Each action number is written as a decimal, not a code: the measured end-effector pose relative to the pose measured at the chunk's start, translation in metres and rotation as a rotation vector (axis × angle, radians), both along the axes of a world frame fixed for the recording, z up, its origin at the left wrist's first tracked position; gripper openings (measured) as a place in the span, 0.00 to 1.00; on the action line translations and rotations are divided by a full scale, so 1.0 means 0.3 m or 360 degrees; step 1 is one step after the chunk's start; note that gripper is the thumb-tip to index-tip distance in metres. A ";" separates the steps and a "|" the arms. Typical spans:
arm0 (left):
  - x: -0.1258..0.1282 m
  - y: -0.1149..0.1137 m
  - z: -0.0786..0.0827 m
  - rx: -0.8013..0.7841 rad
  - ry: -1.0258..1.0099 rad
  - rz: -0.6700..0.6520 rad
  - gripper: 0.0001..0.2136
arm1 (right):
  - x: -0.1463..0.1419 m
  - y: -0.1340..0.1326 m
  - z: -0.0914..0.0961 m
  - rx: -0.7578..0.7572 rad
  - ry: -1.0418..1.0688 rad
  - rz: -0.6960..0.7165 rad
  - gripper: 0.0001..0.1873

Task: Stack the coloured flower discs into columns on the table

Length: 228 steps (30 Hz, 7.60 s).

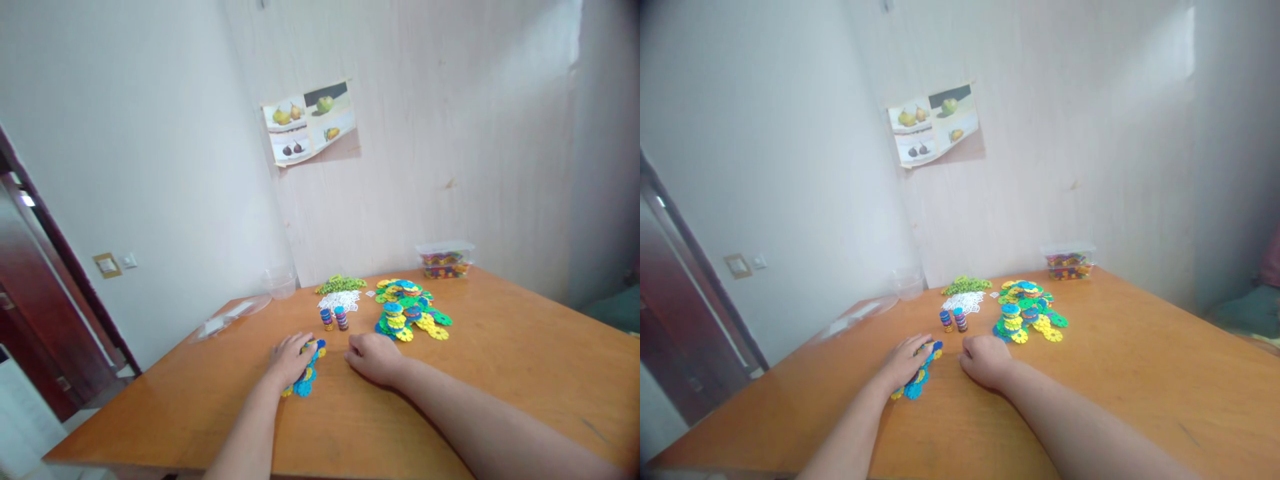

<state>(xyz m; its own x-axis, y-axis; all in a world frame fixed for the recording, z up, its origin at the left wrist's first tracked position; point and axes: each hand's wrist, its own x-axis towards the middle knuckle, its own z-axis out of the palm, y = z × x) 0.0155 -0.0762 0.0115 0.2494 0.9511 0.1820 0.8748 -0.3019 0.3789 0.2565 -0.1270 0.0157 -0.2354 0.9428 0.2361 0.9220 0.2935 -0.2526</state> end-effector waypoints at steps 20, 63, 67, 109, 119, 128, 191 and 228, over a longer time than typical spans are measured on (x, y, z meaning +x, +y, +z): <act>0.039 -0.060 0.014 0.0081 -0.0112 -0.0339 0.22 | -0.055 -0.014 0.017 0.0117 -0.0100 0.0145 0.19; 0.076 0.047 0.202 -0.0324 -0.0204 -0.0169 0.13 | -0.018 0.042 -0.003 0.0094 0.0036 0.0050 0.17; 0.109 0.067 0.143 -0.0334 -0.0155 -0.0125 0.12 | -0.025 0.040 0.001 0.0113 -0.0003 0.0053 0.16; 0.200 0.005 0.079 -0.0066 -0.0184 -0.0167 0.05 | -0.012 0.059 -0.017 0.0064 0.0147 0.0025 0.13; 0.211 0.015 0.069 -0.0619 -0.1147 -0.0303 0.11 | -0.014 0.054 -0.012 0.0256 0.0454 0.0192 0.11; 0.198 0.017 0.106 -0.0353 -0.1092 -0.0036 0.09 | 0.019 0.105 -0.013 0.0232 0.0340 -0.0031 0.12; 0.132 0.055 0.083 -0.0117 -0.0646 0.0135 0.08 | 0.011 0.123 -0.028 0.0103 0.0149 -0.0049 0.16; 0.180 0.009 0.110 -0.0589 -0.1068 -0.0071 0.10 | 0.005 0.086 -0.007 0.0336 0.0380 0.0192 0.18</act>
<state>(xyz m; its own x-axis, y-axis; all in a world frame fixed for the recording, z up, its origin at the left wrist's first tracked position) 0.0694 -0.0737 0.0445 0.2376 0.9711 -0.0206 0.4119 -0.0815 0.9076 0.2579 -0.1012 0.0136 -0.2567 0.8359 0.4852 0.7998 0.4656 -0.3790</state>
